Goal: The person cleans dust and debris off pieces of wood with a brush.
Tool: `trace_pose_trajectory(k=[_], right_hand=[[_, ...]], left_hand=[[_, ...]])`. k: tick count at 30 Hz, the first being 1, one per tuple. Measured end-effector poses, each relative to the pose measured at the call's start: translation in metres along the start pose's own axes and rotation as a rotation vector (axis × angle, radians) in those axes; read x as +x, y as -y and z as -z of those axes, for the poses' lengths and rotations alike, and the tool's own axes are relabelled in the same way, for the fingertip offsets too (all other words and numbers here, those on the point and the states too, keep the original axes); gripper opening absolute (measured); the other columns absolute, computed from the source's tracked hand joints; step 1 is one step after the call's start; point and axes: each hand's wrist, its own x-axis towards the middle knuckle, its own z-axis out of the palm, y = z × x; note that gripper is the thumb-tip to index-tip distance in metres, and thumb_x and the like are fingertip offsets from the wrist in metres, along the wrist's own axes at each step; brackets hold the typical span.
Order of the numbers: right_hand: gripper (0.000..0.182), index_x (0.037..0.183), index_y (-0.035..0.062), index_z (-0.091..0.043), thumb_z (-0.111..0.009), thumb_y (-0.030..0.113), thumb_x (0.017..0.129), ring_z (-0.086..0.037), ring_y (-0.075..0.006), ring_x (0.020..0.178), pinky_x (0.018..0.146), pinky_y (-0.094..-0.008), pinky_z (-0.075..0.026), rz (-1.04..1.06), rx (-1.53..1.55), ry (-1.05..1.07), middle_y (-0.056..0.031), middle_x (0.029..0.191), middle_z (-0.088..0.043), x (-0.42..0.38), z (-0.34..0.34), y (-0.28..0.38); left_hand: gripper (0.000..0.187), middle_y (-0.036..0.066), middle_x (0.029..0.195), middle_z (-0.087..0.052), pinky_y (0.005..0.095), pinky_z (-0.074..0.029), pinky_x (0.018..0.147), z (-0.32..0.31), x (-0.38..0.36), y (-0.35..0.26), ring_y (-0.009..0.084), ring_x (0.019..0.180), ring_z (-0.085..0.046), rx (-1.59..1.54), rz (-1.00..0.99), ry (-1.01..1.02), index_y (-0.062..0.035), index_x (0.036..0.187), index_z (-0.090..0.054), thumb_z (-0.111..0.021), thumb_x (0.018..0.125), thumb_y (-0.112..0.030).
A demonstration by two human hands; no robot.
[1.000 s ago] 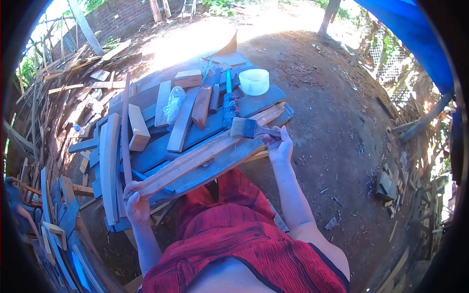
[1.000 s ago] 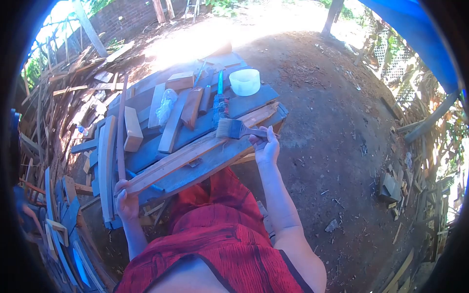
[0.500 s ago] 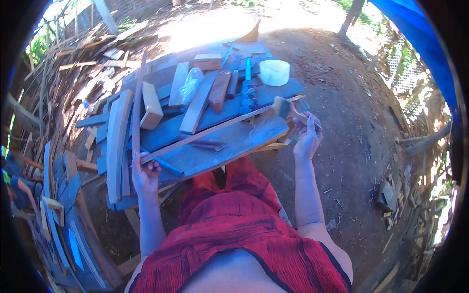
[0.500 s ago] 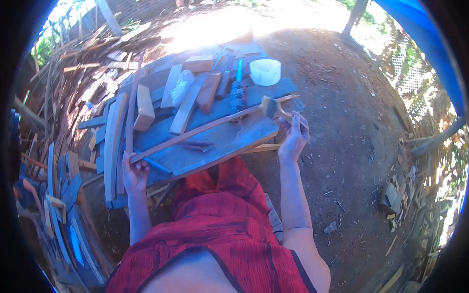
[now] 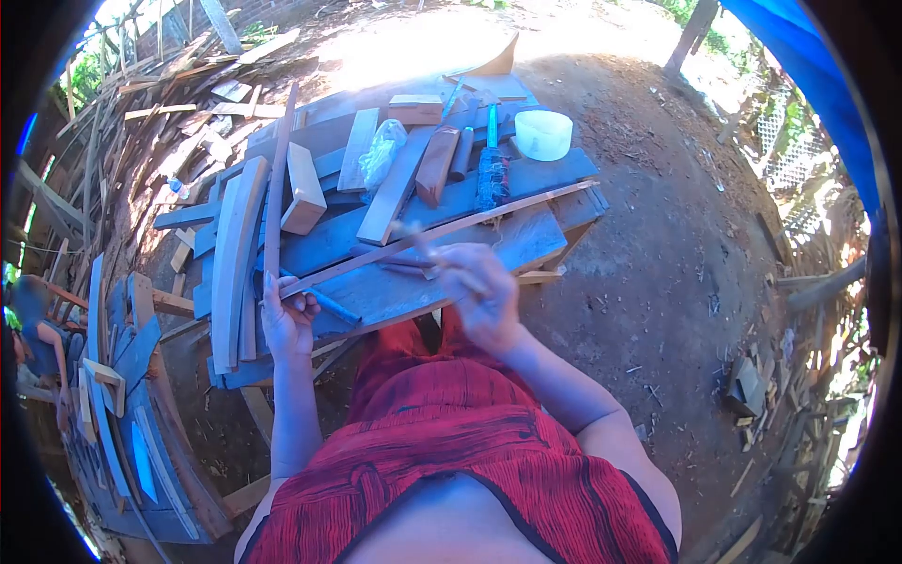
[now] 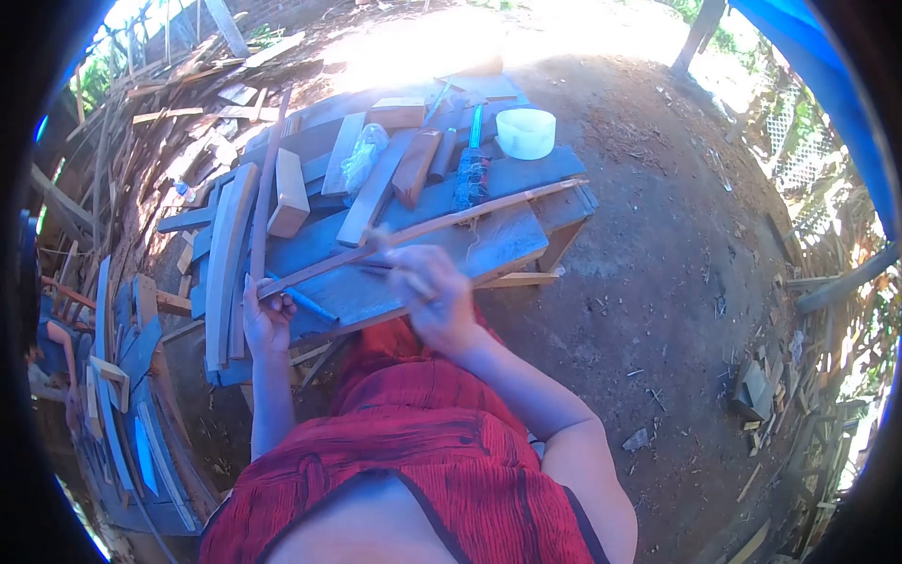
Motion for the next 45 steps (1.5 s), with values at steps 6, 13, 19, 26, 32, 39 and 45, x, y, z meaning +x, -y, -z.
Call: trace_pose_trajectory(k=[6, 13, 19, 26, 32, 39, 45], right_hand=[[0.021, 0.104, 0.0013, -0.058, -0.061, 0.004, 0.084, -0.059, -0.0227, 0.091, 0.079, -0.0306, -0.047, -0.037, 0.414, 0.184, -0.0119, 0.101, -0.059, 0.009, -0.052, 0.03], [0.019, 0.107, 0.0013, -0.058, -0.057, 0.005, 0.088, -0.058, -0.0149, 0.095, 0.08, -0.0282, -0.047, -0.107, 0.61, 0.253, -0.0082, 0.105, -0.059, 0.007, -0.06, 0.019], [0.016, 0.105, 0.0014, -0.059, -0.054, 0.009, 0.091, -0.064, -0.0194, 0.087, 0.076, -0.0322, -0.052, -0.474, 0.764, 0.004, -0.0084, 0.097, -0.062, 0.007, -0.007, -0.017], [0.016, 0.096, -0.0012, -0.06, -0.056, 0.013, 0.091, -0.066, -0.0196, 0.074, 0.064, -0.0281, -0.055, -0.521, 0.567, -0.42, -0.0085, 0.091, -0.063, 0.008, 0.092, -0.09], [0.013, 0.095, -0.0007, -0.06, -0.057, 0.011, 0.09, -0.065, -0.0179, 0.072, 0.061, -0.0251, -0.055, -0.524, 0.389, -0.677, -0.0088, 0.089, -0.062, 0.005, 0.154, -0.147], [0.012, 0.096, 0.0024, -0.061, -0.058, 0.012, 0.089, -0.065, -0.0169, 0.072, 0.064, -0.0245, -0.052, -0.5, 0.108, -0.819, -0.0054, 0.088, -0.061, 0.008, 0.186, -0.189], [0.014, 0.098, 0.0023, -0.063, -0.06, 0.012, 0.089, -0.061, -0.0115, 0.081, 0.068, -0.023, -0.048, -0.372, -0.296, -0.709, -0.003, 0.093, -0.06, 0.003, 0.175, -0.18]], left_hand=[[0.038, 0.0, 0.056, -0.045, 0.0277, -0.044, 0.048, 0.008, 0.002, 0.004, 0.0144, 0.054, -0.053, -0.001, 0.019, 0.011, -0.0077, 0.087, -0.057, -0.049, 0.091, -0.045], [0.038, -0.001, 0.055, -0.043, 0.0266, -0.035, 0.045, 0.007, 0.001, 0.006, 0.0131, 0.051, -0.046, -0.026, 0.004, -0.02, -0.008, 0.089, -0.057, -0.05, 0.091, -0.045], [0.036, -0.001, 0.056, -0.04, 0.0257, -0.033, 0.046, 0.005, 0.0, 0.002, 0.0129, 0.053, -0.045, 0.008, 0.037, -0.002, -0.0097, 0.089, -0.055, -0.048, 0.091, -0.045], [0.036, 0.0, 0.056, -0.041, 0.0271, -0.038, 0.05, 0.001, 0.001, 0.005, 0.0135, 0.055, -0.047, 0.004, 0.018, -0.04, -0.0083, 0.088, -0.056, -0.05, 0.091, -0.044], [0.038, 0.001, 0.056, -0.047, 0.0298, -0.047, 0.057, 0.003, 0.002, 0.007, 0.0155, 0.058, -0.055, -0.001, 0.018, -0.062, -0.005, 0.087, -0.058, -0.052, 0.09, -0.043], [0.038, 0.003, 0.058, -0.05, 0.0308, -0.048, 0.06, 0.005, 0.002, 0.007, 0.0168, 0.064, -0.059, 0.029, 0.013, -0.101, -0.0044, 0.087, -0.059, -0.052, 0.091, -0.042], [0.038, 0.002, 0.057, -0.048, 0.0307, -0.047, 0.056, 0.006, 0.005, 0.011, 0.016, 0.06, -0.056, -0.016, -0.022, -0.011, -0.0044, 0.086, -0.058, -0.05, 0.092, -0.041]])
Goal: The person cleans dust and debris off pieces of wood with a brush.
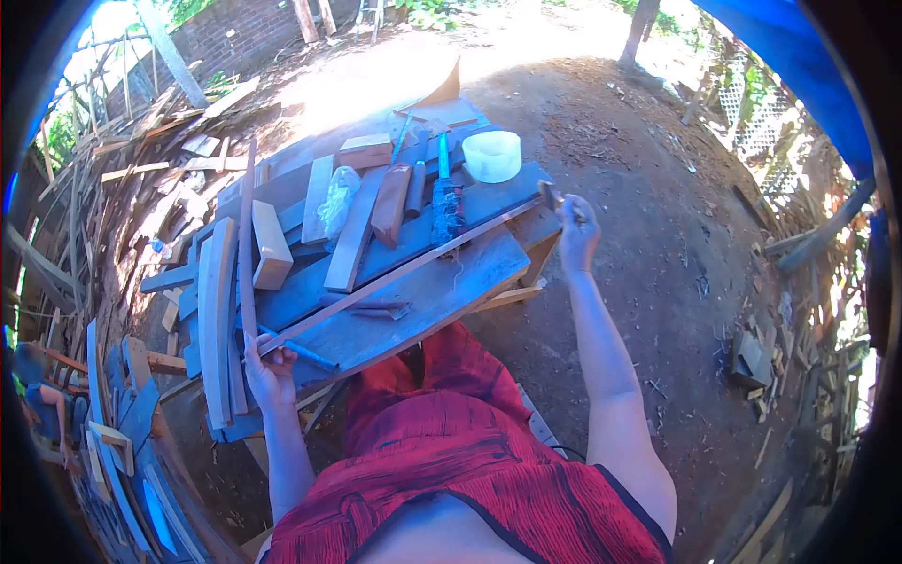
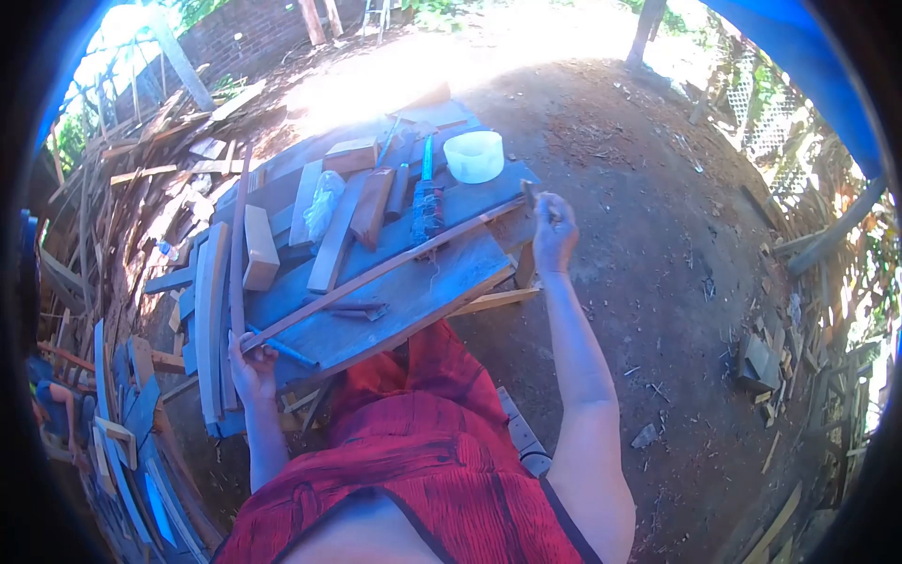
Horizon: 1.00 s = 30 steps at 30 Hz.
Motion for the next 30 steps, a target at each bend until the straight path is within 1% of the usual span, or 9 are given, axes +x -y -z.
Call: trace_pose_trajectory(k=[2, 10, 13, 15, 22, 25, 27, 28, 30], right_hand=[[0.014, 0.098, 0.0019, -0.062, -0.06, 0.012, 0.088, -0.059, -0.0097, 0.078, 0.069, -0.0226, -0.046, 0.052, 0.036, 0.039, -0.0031, 0.094, -0.06, -0.01, -0.01, -0.011], [0.013, 0.098, 0.003, -0.062, -0.062, 0.008, 0.086, -0.054, -0.0078, 0.074, 0.067, -0.0218, -0.042, 0.128, 0.097, 0.195, -0.0001, 0.088, -0.057, -0.075, -0.023, 0.066], [0.013, 0.098, 0.0026, -0.061, -0.063, 0.005, 0.085, -0.053, -0.0092, 0.077, 0.069, -0.0236, -0.042, 0.073, 0.214, 0.303, -0.0019, 0.088, -0.057, -0.101, -0.027, 0.095], [0.013, 0.096, 0.0027, -0.06, -0.062, 0.002, 0.082, -0.057, -0.0192, 0.078, 0.071, -0.0284, -0.045, 0.18, 0.175, 0.377, -0.0084, 0.088, -0.059, -0.114, -0.03, 0.116], [0.017, 0.097, 0.0025, -0.06, -0.064, 0.002, 0.08, -0.057, -0.0216, 0.078, 0.07, -0.0284, -0.046, 0.184, 0.356, 0.57, -0.0094, 0.088, -0.059, -0.149, -0.043, 0.161], [0.014, 0.099, 0.0017, -0.06, -0.061, 0.005, 0.085, -0.058, -0.0192, 0.085, 0.075, -0.0292, -0.045, 0.189, 0.4, 0.708, -0.0088, 0.092, -0.058, -0.159, -0.047, 0.172], [0.012, 0.099, 0.0009, -0.06, -0.057, 0.007, 0.089, -0.06, -0.0172, 0.087, 0.074, -0.0284, -0.049, -0.096, 0.633, 0.838, -0.0074, 0.096, -0.059, -0.165, -0.051, 0.176], [0.012, 0.099, 0.0009, -0.06, -0.057, 0.007, 0.089, -0.06, -0.0172, 0.087, 0.074, -0.0284, -0.049, -0.096, 0.634, 0.838, -0.0074, 0.096, -0.059, -0.166, -0.054, 0.179], [0.014, 0.099, -0.0003, -0.06, -0.053, 0.01, 0.091, -0.061, -0.0174, 0.085, 0.071, -0.0291, -0.054, -0.41, 0.921, 0.755, -0.0071, 0.095, -0.06, -0.165, -0.057, 0.184]], left_hand=[[0.037, 0.001, 0.058, -0.046, 0.0297, -0.043, 0.051, 0.002, 0.0, 0.0, 0.0142, 0.056, -0.05, 0.017, 0.011, -0.014, -0.0073, 0.089, -0.058, -0.051, 0.09, -0.043], [0.036, 0.001, 0.061, -0.047, 0.0259, -0.035, 0.044, 0.007, -0.002, -0.002, 0.0126, 0.051, -0.047, 0.052, 0.059, 0.017, -0.009, 0.09, -0.058, -0.05, 0.091, -0.044], [0.035, 0.002, 0.062, -0.049, 0.0245, -0.035, 0.043, 0.008, -0.004, 0.002, 0.0122, 0.049, -0.046, 0.034, 0.047, 0.017, -0.0078, 0.091, -0.058, -0.05, 0.091, -0.042], [0.035, 0.003, 0.062, -0.05, 0.0236, -0.035, 0.043, 0.009, -0.003, 0.004, 0.012, 0.048, -0.046, 0.011, 0.039, 0.005, -0.0067, 0.091, -0.058, -0.05, 0.092, -0.041], [0.033, 0.002, 0.065, -0.052, 0.0242, -0.037, 0.046, 0.017, -0.004, 0.006, 0.012, 0.054, -0.048, -0.014, 0.049, 0.033, -0.0063, 0.094, -0.057, -0.051, 0.091, -0.039], [0.032, 0.002, 0.065, -0.051, 0.0244, -0.037, 0.048, 0.016, -0.005, 0.005, 0.0121, 0.055, -0.049, -0.021, 0.055, 0.038, -0.0065, 0.095, -0.057, -0.051, 0.091, -0.037], [0.031, 0.002, 0.064, -0.051, 0.0245, -0.037, 0.048, 0.016, -0.006, 0.004, 0.0122, 0.055, -0.049, -0.019, 0.059, 0.038, -0.0066, 0.095, -0.057, -0.051, 0.091, -0.037], [0.03, 0.002, 0.067, -0.053, 0.0243, -0.038, 0.049, 0.018, -0.006, 0.003, 0.0123, 0.056, -0.049, -0.008, 0.061, 0.053, -0.0067, 0.096, -0.057, -0.051, 0.091, -0.035], [0.028, 0.003, 0.07, -0.055, 0.0242, -0.039, 0.05, 0.019, -0.007, 0.003, 0.0125, 0.057, -0.05, 0.003, 0.064, 0.067, -0.0068, 0.098, -0.057, -0.051, 0.091, -0.034]])
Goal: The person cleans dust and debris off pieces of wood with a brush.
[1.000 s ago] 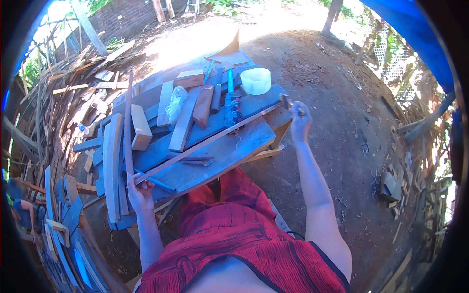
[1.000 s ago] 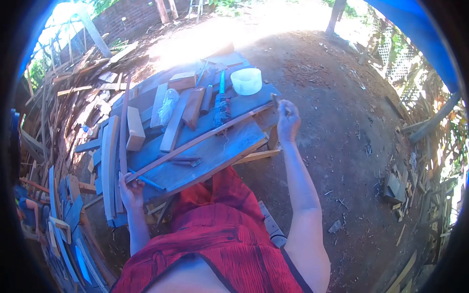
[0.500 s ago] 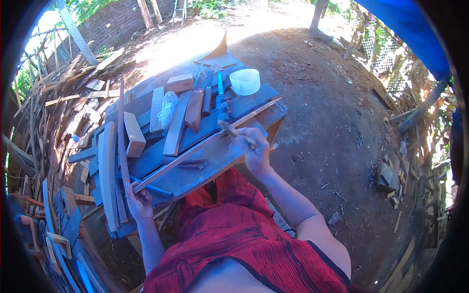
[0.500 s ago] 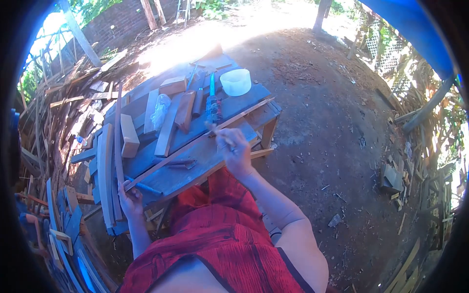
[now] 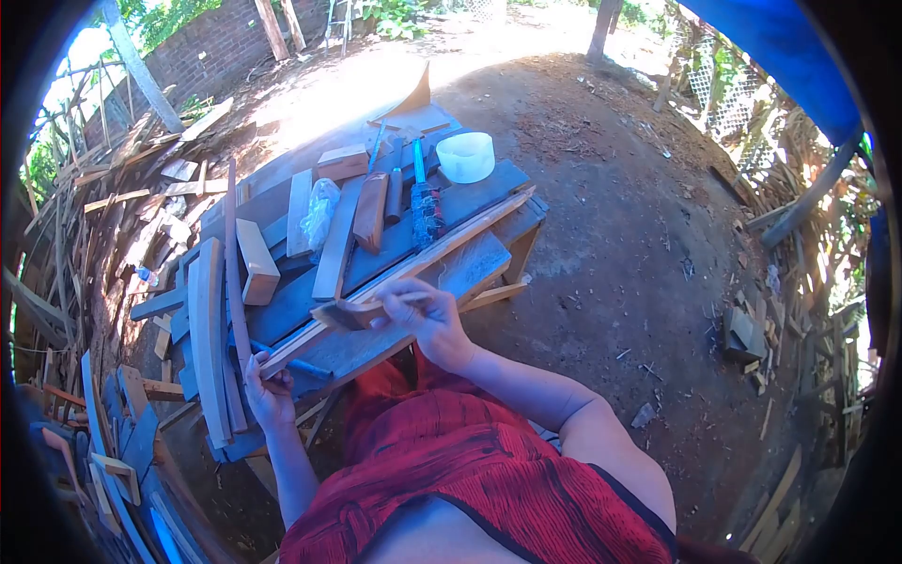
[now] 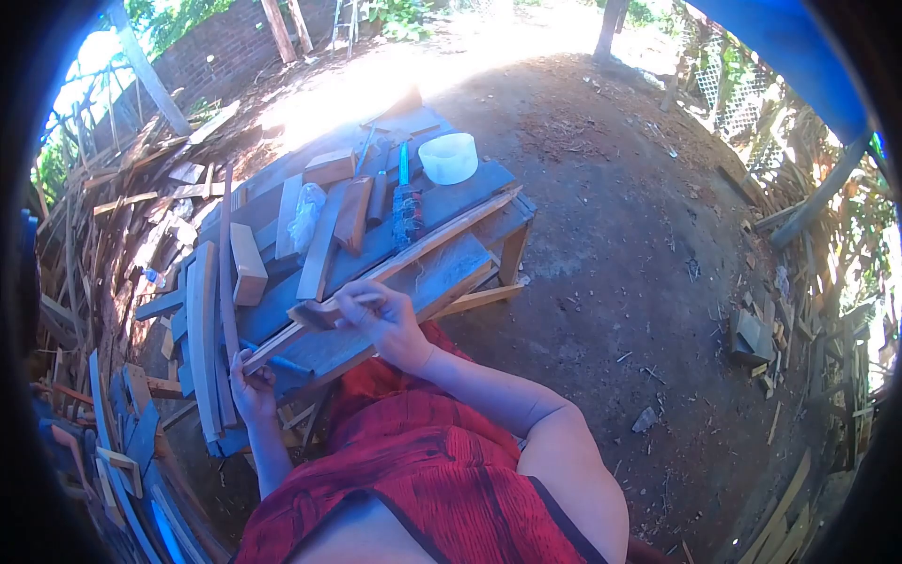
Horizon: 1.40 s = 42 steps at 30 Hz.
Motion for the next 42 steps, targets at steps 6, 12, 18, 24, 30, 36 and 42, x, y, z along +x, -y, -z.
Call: trace_pose_trajectory(k=[6, 12, 18, 24, 30, 36, 42], right_hand=[[0.014, 0.095, -0.0004, -0.06, -0.055, 0.012, 0.091, -0.063, -0.0196, 0.077, 0.066, -0.0329, -0.057, -0.065, 0.052, -0.195, -0.0095, 0.089, -0.061, 0.018, 0.041, -0.014], [0.01, 0.09, 0.0018, -0.059, -0.058, 0.012, 0.089, -0.063, -0.0194, 0.059, 0.057, -0.0306, -0.056, -0.009, -0.172, -0.465, -0.0071, 0.082, -0.061, 0.038, 0.116, 0.015], [0.01, 0.09, 0.0024, -0.062, -0.059, 0.012, 0.089, -0.061, -0.013, 0.067, 0.058, -0.0256, -0.052, 0.226, -0.523, -0.584, -0.0045, 0.081, -0.061, 0.051, 0.179, 0.037], [0.013, 0.095, 0.0048, -0.064, -0.061, 0.014, 0.086, -0.06, -0.0188, 0.081, 0.071, -0.0284, -0.047, 0.355, -1.106, -0.607, -0.0087, 0.091, -0.062, 0.053, 0.19, 0.03], [0.015, 0.1, 0.0006, -0.062, -0.06, 0.009, 0.087, -0.059, -0.0139, 0.087, 0.074, -0.0234, -0.045, 0.362, -1.181, -0.415, -0.0051, 0.09, -0.062, 0.035, 0.151, 0.011], [0.016, 0.101, 0.0002, -0.061, -0.057, 0.011, 0.09, -0.064, -0.0185, 0.073, 0.071, -0.0283, -0.051, 0.163, -0.382, -0.436, -0.0099, 0.089, -0.062, 0.029, 0.117, 0.017], [0.027, 0.097, -0.0007, -0.057, -0.05, 0.025, 0.094, -0.063, -0.0203, 0.065, 0.061, -0.0325, -0.054, 0.051, -0.006, -0.565, -0.0125, 0.083, -0.064, 0.021, 0.136, 0.035]], left_hand=[[0.023, 0.006, 0.087, -0.061, 0.0241, -0.043, 0.054, 0.0, -0.002, -0.001, 0.0133, 0.064, -0.055, 0.052, -0.068, 0.037, -0.0074, 0.101, -0.055, -0.051, 0.089, -0.027], [0.023, 0.006, 0.086, -0.061, 0.0252, -0.044, 0.054, 0.002, 0.0, -0.006, 0.0135, 0.064, -0.056, 0.143, -0.09, 0.105, -0.0071, 0.103, -0.054, -0.051, 0.089, -0.026], [0.023, 0.007, 0.083, -0.061, 0.0261, -0.044, 0.053, -0.001, 0.002, -0.013, 0.014, 0.061, -0.056, 0.16, -0.063, 0.157, -0.006, 0.101, -0.054, -0.051, 0.091, -0.026], [0.022, 0.006, 0.083, -0.061, 0.0257, -0.044, 0.052, 0.002, 0.003, -0.019, 0.0144, 0.062, -0.057, 0.215, -0.023, 0.191, -0.007, 0.1, -0.054, -0.052, 0.091, -0.027], [0.027, 0.009, 0.092, -0.063, 0.027, -0.047, 0.052, 0.003, 0.0, -0.021, 0.0165, 0.068, -0.062, 0.258, -0.03, 0.278, -0.0071, 0.108, -0.053, -0.053, 0.09, -0.027], [0.034, 0.014, 0.1, -0.063, 0.0378, -0.057, 0.066, -0.008, -0.008, -0.023, 0.0259, 0.086, -0.066, 0.064, 0.097, 0.211, -0.0052, 0.116, -0.052, -0.05, 0.092, -0.029], [0.035, 0.017, 0.1, -0.063, 0.0399, -0.057, 0.069, -0.009, -0.006, -0.024, 0.0274, 0.086, -0.066, -0.051, 0.014, 0.269, -0.0021, 0.109, -0.056, -0.046, 0.094, -0.031]])
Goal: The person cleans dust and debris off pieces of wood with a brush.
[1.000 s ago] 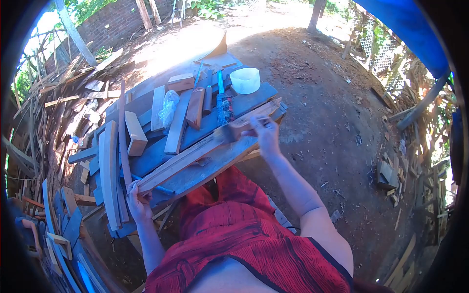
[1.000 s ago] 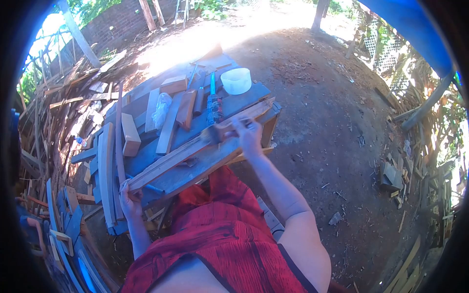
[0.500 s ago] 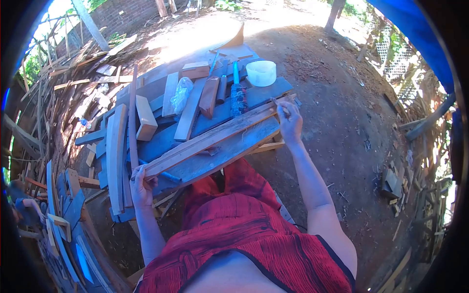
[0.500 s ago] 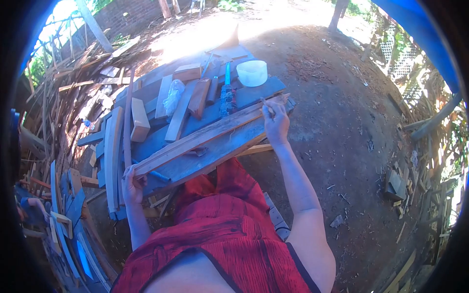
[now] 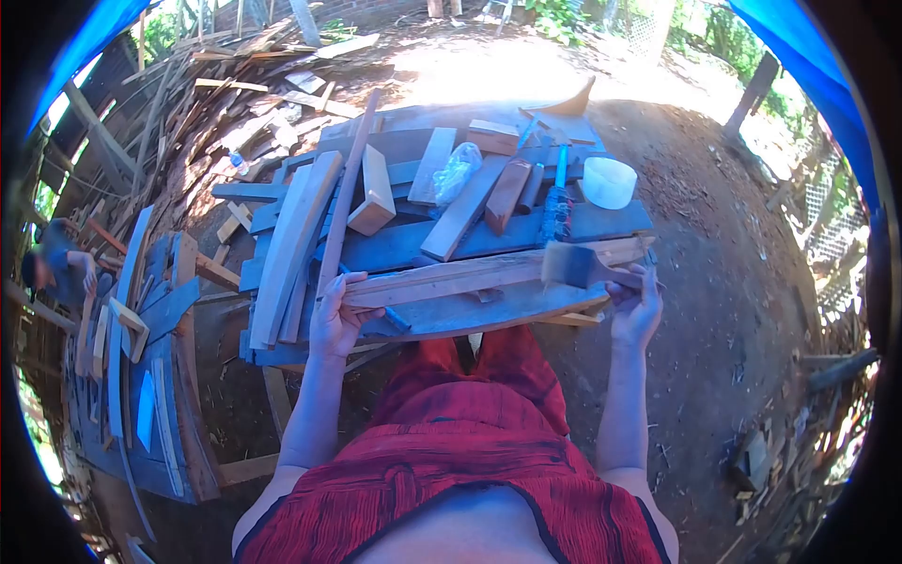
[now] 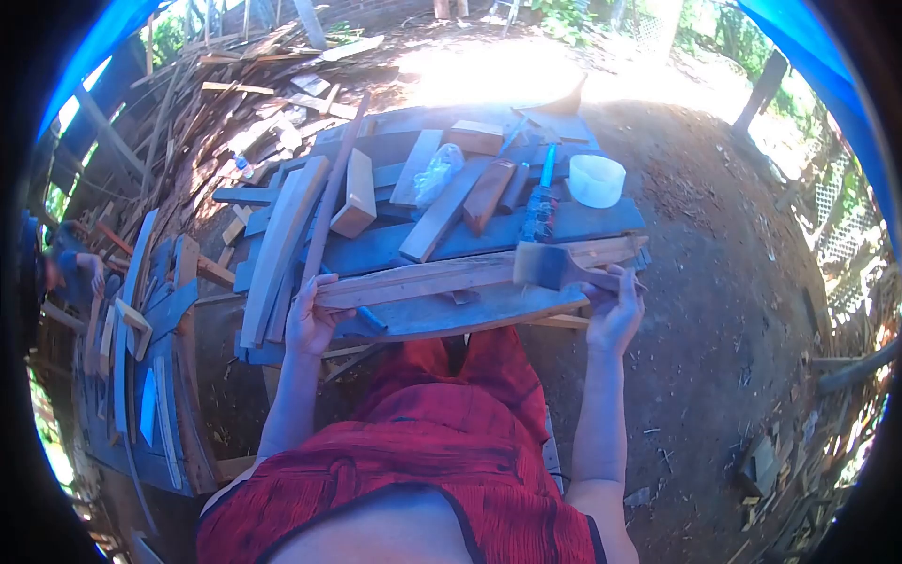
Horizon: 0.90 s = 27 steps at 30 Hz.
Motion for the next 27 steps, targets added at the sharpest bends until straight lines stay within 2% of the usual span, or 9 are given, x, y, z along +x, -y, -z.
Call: trace_pose_trajectory(k=[2, 8, 11, 13, 16, 22, 24, 25, 27], right_hand=[[0.035, 0.09, -0.0001, -0.058, -0.047, 0.033, 0.094, -0.06, -0.0202, 0.057, 0.056, -0.0319, -0.051, -0.067, 0.071, -0.022, -0.0135, 0.076, -0.063, -0.003, 0.004, 0.003], [0.036, 0.085, 0.0016, -0.06, -0.047, 0.034, 0.094, -0.057, -0.0192, 0.057, 0.05, -0.028, -0.044, -0.142, 0.164, 0.01, -0.0124, 0.072, -0.063, -0.003, 0.022, -0.002], [0.035, 0.085, 0.0028, -0.061, -0.048, 0.035, 0.093, -0.055, -0.0196, 0.058, 0.055, -0.0317, -0.044, -0.192, 0.177, 0.06, -0.0112, 0.071, -0.062, -0.004, 0.024, -0.017], [0.035, 0.085, 0.0027, -0.06, -0.048, 0.034, 0.094, -0.056, -0.0201, 0.059, 0.055, -0.0317, -0.044, -0.201, 0.171, 0.031, -0.0113, 0.072, -0.062, -0.007, 0.011, -0.027], [0.036, 0.087, 0.0013, -0.059, -0.046, 0.034, 0.095, -0.058, -0.0218, 0.061, 0.054, -0.0313, -0.045, -0.223, 0.184, 0.021, -0.0123, 0.074, -0.062, -0.006, -0.009, -0.047], [0.037, 0.091, -0.0011, -0.056, -0.044, 0.033, 0.095, -0.06, -0.0241, 0.067, 0.053, -0.032, -0.047, -0.323, 0.257, 0.082, -0.0135, 0.077, -0.061, 0.018, -0.02, -0.092], [0.034, 0.089, 0.0012, -0.058, -0.047, 0.033, 0.094, -0.055, -0.0225, 0.058, 0.055, -0.0338, -0.047, -0.418, 0.227, -0.008, -0.0109, 0.075, -0.06, 0.024, -0.024, -0.103], [0.034, 0.089, 0.0012, -0.058, -0.047, 0.033, 0.094, -0.055, -0.0225, 0.058, 0.055, -0.0338, -0.047, -0.42, 0.228, -0.002, -0.0109, 0.075, -0.06, 0.024, -0.028, -0.103], [0.034, 0.089, 0.0025, -0.058, -0.047, 0.034, 0.094, -0.055, -0.0224, 0.058, 0.054, -0.0332, -0.047, -0.424, 0.206, -0.136, -0.0101, 0.075, -0.06, 0.02, -0.033, -0.104]], left_hand=[[0.034, 0.017, 0.1, -0.063, 0.0402, -0.058, 0.069, 0.005, 0.003, -0.006, 0.0274, 0.085, -0.066, -0.012, -0.027, 0.018, -0.002, 0.109, -0.056, -0.046, 0.094, -0.031], [0.034, 0.017, 0.103, -0.062, 0.0427, -0.058, 0.066, 0.03, 0.007, -0.029, 0.0293, 0.087, -0.065, -0.116, -0.1, -0.008, -0.0017, 0.107, -0.056, -0.045, 0.094, -0.031], [0.034, 0.018, 0.107, -0.061, 0.0445, -0.058, 0.068, 0.052, 0.009, -0.041, 0.031, 0.091, -0.064, -0.226, -0.128, -0.063, -0.0021, 0.11, -0.055, -0.045, 0.094, -0.031], [0.034, 0.02, 0.11, -0.059, 0.0437, -0.058, 0.072, 0.058, 0.01, -0.046, 0.032, 0.094, -0.063, -0.428, -0.18, -0.07, -0.0028, 0.113, -0.054, -0.046, 0.094, -0.03], [0.033, 0.022, 0.113, -0.058, 0.0435, -0.056, 0.076, 0.051, 0.017, -0.046, 0.0325, 0.097, -0.061, -0.491, -0.282, -0.14, -0.0031, 0.114, -0.053, -0.048, 0.093, -0.028], [0.031, 0.022, 0.116, -0.056, 0.0425, -0.055, 0.08, 0.022, 0.039, -0.041, 0.0339, 0.099, -0.06, -0.455, -0.28, -0.254, -0.0026, 0.114, -0.052, -0.052, 0.092, -0.025], [0.031, 0.022, 0.115, -0.056, 0.0424, -0.055, 0.08, 0.024, 0.048, -0.035, 0.0343, 0.099, -0.06, -0.434, -0.297, -0.288, -0.0025, 0.113, -0.052, -0.051, 0.092, -0.025], [0.031, 0.022, 0.115, -0.056, 0.0423, -0.055, 0.08, 0.025, 0.052, -0.032, 0.0347, 0.099, -0.06, -0.41, -0.307, -0.318, -0.0023, 0.112, -0.052, -0.051, 0.092, -0.026], [0.031, 0.021, 0.113, -0.056, 0.0428, -0.055, 0.08, 0.028, 0.058, -0.024, 0.0345, 0.099, -0.06, -0.397, -0.3, -0.336, -0.0023, 0.112, -0.052, -0.05, 0.092, -0.026]])
